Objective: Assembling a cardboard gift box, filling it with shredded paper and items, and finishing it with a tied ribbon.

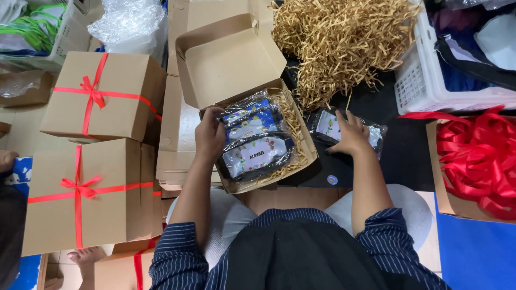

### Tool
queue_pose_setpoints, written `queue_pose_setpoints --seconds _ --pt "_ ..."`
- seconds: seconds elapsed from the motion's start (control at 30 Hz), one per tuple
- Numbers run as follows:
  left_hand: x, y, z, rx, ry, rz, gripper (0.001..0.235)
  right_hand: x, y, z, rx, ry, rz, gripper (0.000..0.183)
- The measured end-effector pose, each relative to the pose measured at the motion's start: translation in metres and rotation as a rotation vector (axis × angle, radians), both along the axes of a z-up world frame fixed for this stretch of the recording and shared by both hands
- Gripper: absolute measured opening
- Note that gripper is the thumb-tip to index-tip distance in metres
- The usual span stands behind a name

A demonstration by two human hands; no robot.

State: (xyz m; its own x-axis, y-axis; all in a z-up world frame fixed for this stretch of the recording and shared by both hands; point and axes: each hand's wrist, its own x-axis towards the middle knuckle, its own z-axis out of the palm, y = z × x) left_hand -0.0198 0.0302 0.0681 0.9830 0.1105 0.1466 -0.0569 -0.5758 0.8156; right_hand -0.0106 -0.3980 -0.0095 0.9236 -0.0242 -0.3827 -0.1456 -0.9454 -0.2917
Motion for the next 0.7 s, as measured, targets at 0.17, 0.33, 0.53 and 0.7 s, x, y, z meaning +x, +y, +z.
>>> queue_pose_setpoints --seconds 0.17,0.33,0.53,0.7 --pt "0.002 0.003 -0.006 -0.205 -0.083 -0.074 0.035 -0.018 0.000 0.048 0.017 -0.039 -0.096 0.063" --pt "0.001 0.011 0.011 -0.103 -0.139 0.007 0.025 -0.045 -0.001 0.144 0.133 -0.144 -0.199 0.051" --pt "0.016 0.020 -0.003 -0.184 -0.269 -0.053 0.030 -0.064 0.068 0.213 0.290 -0.460 -0.049 0.045" --pt "0.020 0.026 -0.010 -0.121 -0.365 -0.078 0.028 -0.034 0.152 0.225 0.287 -0.453 0.138 0.069"
